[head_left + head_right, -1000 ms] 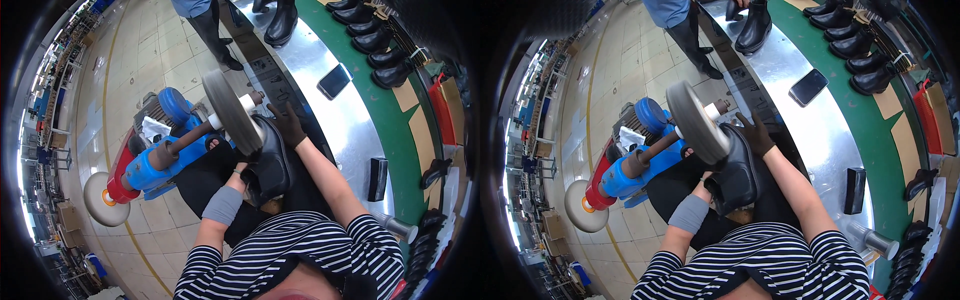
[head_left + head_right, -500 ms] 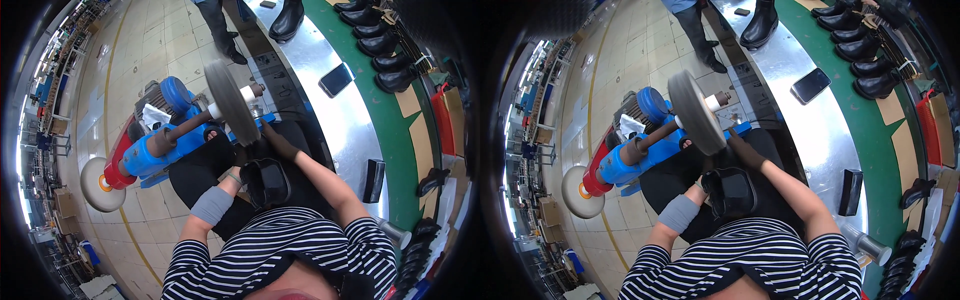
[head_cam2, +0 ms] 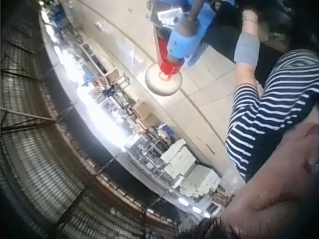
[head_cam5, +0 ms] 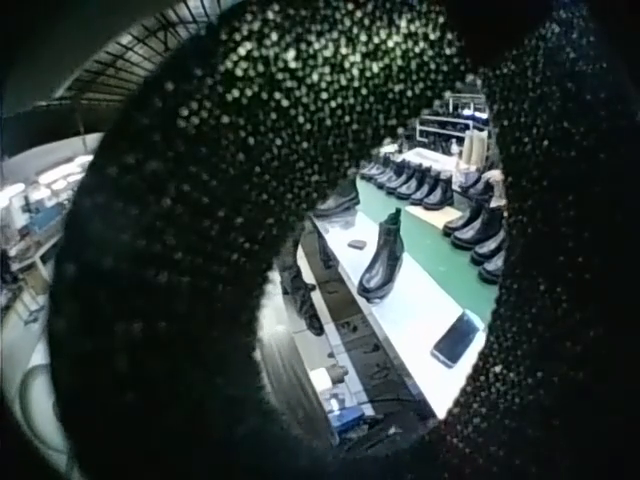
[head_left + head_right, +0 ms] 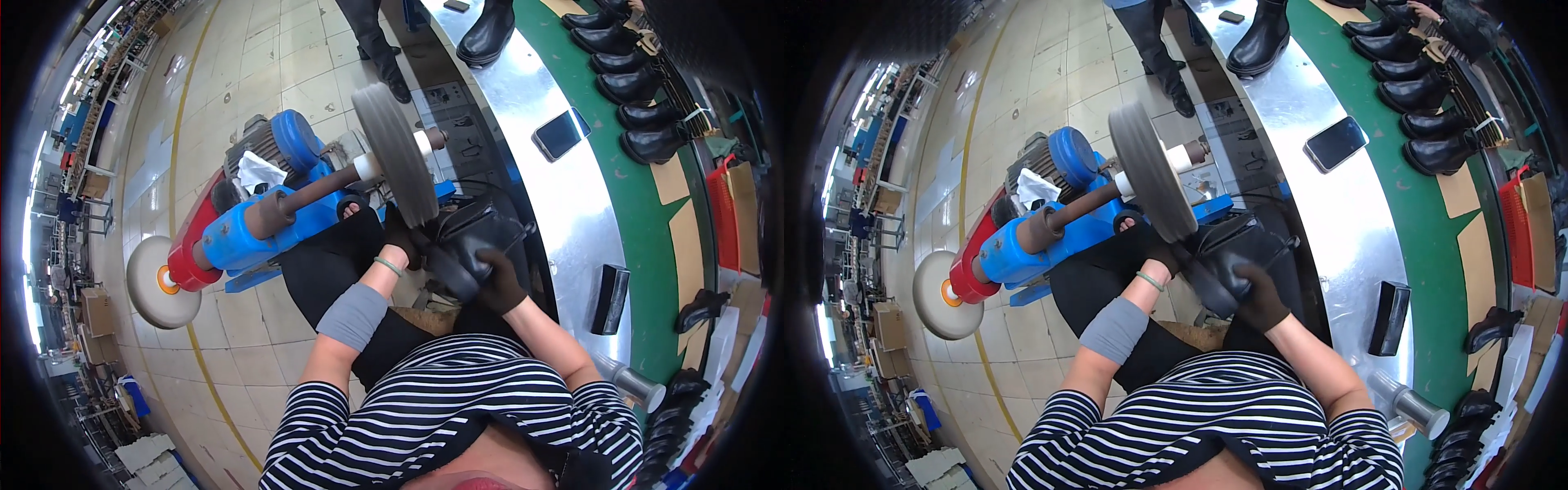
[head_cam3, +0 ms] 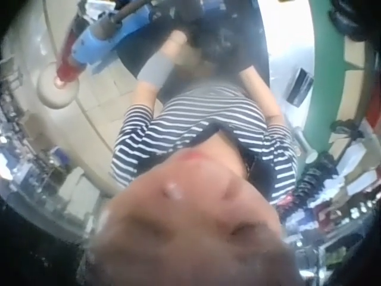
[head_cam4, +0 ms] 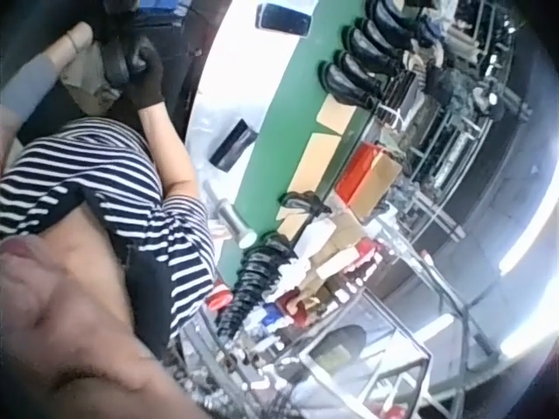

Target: Polishing black leather boots using a rotating buffer wheel in a factory setting.

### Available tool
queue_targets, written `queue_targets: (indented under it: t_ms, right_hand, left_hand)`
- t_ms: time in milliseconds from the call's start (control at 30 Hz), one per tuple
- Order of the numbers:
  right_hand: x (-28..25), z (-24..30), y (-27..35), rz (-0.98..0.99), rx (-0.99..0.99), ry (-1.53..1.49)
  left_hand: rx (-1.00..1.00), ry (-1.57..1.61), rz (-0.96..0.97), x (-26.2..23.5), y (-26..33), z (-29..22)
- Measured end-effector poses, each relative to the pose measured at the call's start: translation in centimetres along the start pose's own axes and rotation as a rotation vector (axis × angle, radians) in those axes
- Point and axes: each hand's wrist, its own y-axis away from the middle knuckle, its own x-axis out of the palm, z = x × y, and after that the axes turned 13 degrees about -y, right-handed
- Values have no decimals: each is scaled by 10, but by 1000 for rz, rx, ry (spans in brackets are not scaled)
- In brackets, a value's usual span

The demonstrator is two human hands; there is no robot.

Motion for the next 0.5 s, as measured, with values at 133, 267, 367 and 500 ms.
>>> queue_targets:
  t_ms: [133,267,367,500]
  right_hand:
    - [6,5,-8,2,94,-179]
    - [19,14,32,14,13,231]
    - [34,28,74,153,-239,1027]
    - [70,48,85,375,-443,1970]
  left_hand:
    - [211,-517,-86,31,4,-31]
    - [-26,157,-136,62,25,-34]
    - [249,-439,189,62,46,-19]
    - [83,48,186,35,38,-5]
